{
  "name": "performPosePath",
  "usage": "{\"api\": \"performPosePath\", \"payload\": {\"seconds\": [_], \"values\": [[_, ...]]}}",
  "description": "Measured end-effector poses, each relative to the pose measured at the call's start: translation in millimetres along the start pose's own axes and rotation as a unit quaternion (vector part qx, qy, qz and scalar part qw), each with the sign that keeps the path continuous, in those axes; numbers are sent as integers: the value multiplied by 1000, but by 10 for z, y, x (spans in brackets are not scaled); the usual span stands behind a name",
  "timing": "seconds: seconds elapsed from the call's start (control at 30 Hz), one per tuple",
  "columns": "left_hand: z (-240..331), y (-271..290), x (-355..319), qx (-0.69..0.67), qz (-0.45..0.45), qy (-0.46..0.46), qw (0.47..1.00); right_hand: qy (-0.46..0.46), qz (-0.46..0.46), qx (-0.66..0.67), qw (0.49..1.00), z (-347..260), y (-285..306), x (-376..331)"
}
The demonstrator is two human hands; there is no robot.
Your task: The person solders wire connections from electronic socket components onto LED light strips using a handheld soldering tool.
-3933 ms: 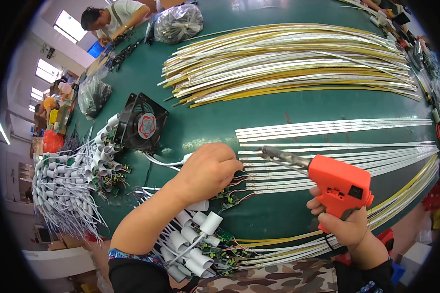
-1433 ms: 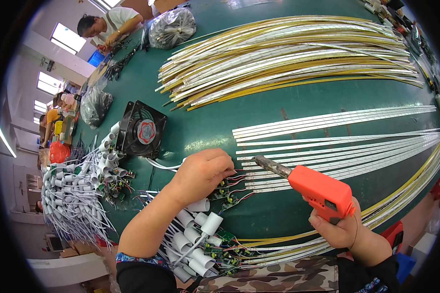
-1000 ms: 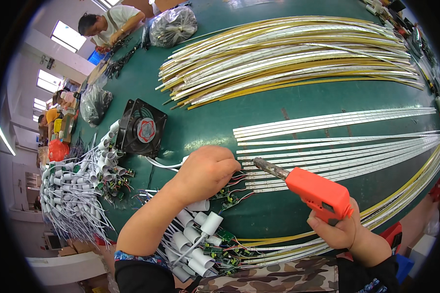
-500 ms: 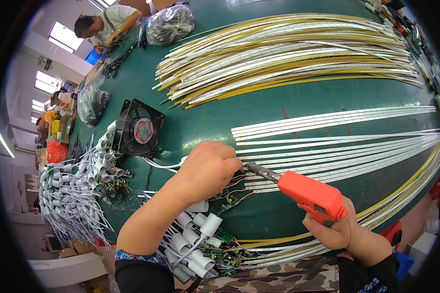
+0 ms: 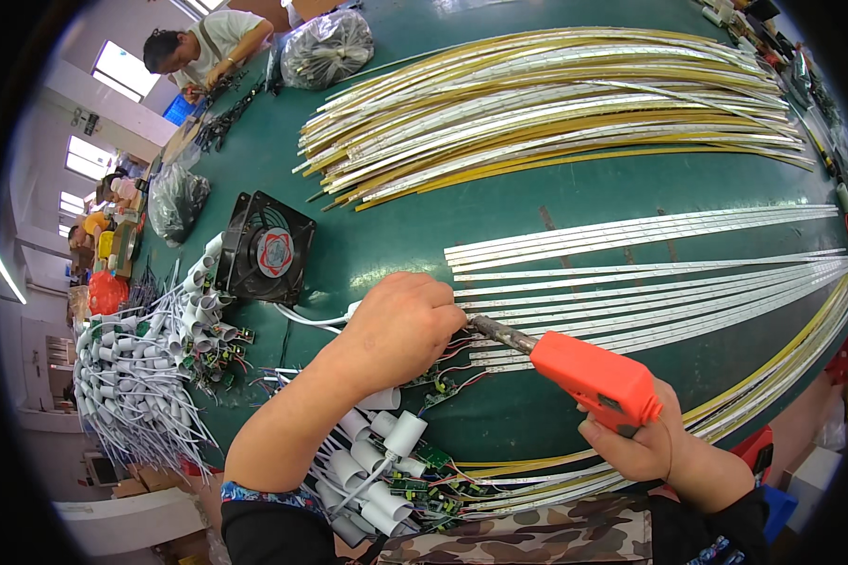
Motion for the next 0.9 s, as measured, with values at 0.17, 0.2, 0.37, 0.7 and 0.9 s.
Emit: {"api": "performPosePath", "payload": {"seconds": [0.17, 0.2, 0.37, 0.7, 0.9], "values": [[-5, -11, 2, 5, -5, 1, 1000, -24, 19, 34, 999, 61, 37, -103], [-1, -3, 2, 5, -2, -1, 1000, -38, 20, 37, 998, 77, 38, -112], [4, 3, 6, 5, 0, -3, 1000, -34, 33, 46, 998, 49, 54, -109], [2, 0, 19, 2, -13, 6, 1000, -31, 34, 60, 997, 86, 81, -134], [3, 13, 4, -15, -3, 12, 1000, -64, 42, 82, 994, 171, 84, -200]]}}
Point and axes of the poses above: each hand's wrist, its own x-axis towards the middle knuckle, its own y-axis out of the back of the hand, z = x × y, the point moved 7 cm from there along x, towards the middle knuckle, and after that the axes turned 3 degrees about y, right-handed, at the moved point
